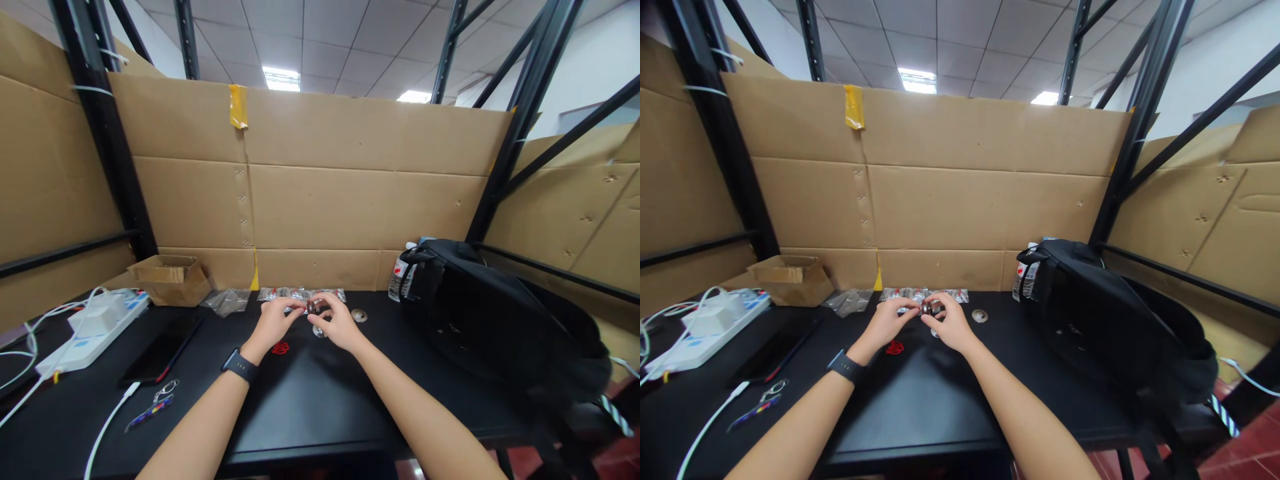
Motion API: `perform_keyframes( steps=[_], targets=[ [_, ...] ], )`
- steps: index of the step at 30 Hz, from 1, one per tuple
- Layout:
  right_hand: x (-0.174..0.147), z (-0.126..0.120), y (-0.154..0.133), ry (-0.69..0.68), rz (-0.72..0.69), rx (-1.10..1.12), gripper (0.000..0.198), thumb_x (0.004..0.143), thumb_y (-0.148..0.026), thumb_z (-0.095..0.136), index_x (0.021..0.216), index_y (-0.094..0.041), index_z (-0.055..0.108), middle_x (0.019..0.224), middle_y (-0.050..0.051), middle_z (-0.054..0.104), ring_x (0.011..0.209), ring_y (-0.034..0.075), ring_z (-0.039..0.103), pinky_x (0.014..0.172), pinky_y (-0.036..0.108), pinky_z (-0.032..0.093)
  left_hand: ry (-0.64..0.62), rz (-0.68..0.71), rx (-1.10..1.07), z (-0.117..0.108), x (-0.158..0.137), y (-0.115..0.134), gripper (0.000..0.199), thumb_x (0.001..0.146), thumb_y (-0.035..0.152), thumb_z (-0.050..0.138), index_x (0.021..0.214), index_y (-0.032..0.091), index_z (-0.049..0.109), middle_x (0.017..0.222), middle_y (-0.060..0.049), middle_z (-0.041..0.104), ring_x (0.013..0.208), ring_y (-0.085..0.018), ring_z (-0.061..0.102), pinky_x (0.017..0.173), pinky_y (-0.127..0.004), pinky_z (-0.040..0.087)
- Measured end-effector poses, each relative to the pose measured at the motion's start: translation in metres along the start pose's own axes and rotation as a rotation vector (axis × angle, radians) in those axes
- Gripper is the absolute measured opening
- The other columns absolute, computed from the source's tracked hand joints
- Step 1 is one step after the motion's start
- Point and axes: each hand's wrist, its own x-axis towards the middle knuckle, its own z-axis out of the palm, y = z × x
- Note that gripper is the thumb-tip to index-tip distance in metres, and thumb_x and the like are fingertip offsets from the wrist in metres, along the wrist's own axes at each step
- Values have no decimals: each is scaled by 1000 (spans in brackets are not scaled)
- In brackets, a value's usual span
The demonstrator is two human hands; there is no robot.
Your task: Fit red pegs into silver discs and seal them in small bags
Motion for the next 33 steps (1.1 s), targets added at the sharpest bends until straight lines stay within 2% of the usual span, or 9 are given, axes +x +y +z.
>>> perform_keyframes(
  steps=[4,10,14,19,23,26,28,33],
  targets=[
    [0,3,-2,37,20,65,35,78,-32,76,109,-24,63,118,7,62,106,21,63,76,30,57,4,-33,-21,4,0,-1,24,90,40,59,98,25,76,100,-3,78,97,-23,70,96,-34,48],
    [0,5,0,33,42,146,37,74,-35,79,105,-23,62,117,8,62,109,23,65,77,29,57,121,30,3,15,1,-6,16,92,33,60,96,24,73,117,-5,65,116,-23,60,104,-36,42],
    [-1,7,2,26,40,168,36,75,-35,79,105,-22,63,113,8,65,108,23,66,77,30,57,150,62,37,19,-1,-4,14,92,29,60,96,25,72,120,-5,59,118,-24,56,103,-39,41],
    [0,8,3,36,66,196,37,74,-38,81,102,-20,65,107,8,69,103,23,68,77,31,57,171,61,119,20,-4,6,15,92,28,58,94,25,73,120,-7,58,118,-27,52,100,-45,39],
    [1,7,4,41,149,241,38,70,-44,84,92,-19,66,93,6,73,89,22,71,77,34,58,207,62,181,19,-6,8,14,91,29,59,92,26,73,120,-7,59,115,-28,51,98,-47,37],
    [2,4,4,17,173,278,35,76,-47,79,91,-19,67,90,6,73,85,22,72,82,37,58,236,71,198,19,-6,8,14,91,31,60,92,26,73,120,-7,58,114,-28,51,97,-46,38],
    [2,1,4,2,135,235,31,81,-48,73,93,-19,68,93,6,72,88,22,71,83,37,57,236,76,195,19,-6,8,14,92,32,60,92,26,73,120,-7,59,114,-28,51,97,-46,38],
    [3,-5,4,25,46,-48,25,85,-45,68,86,-20,68,104,7,63,91,20,64,66,29,55,226,97,178,21,-6,8,12,90,34,64,91,26,74,119,-7,59,114,-28,51,99,-46,37]
  ],
)
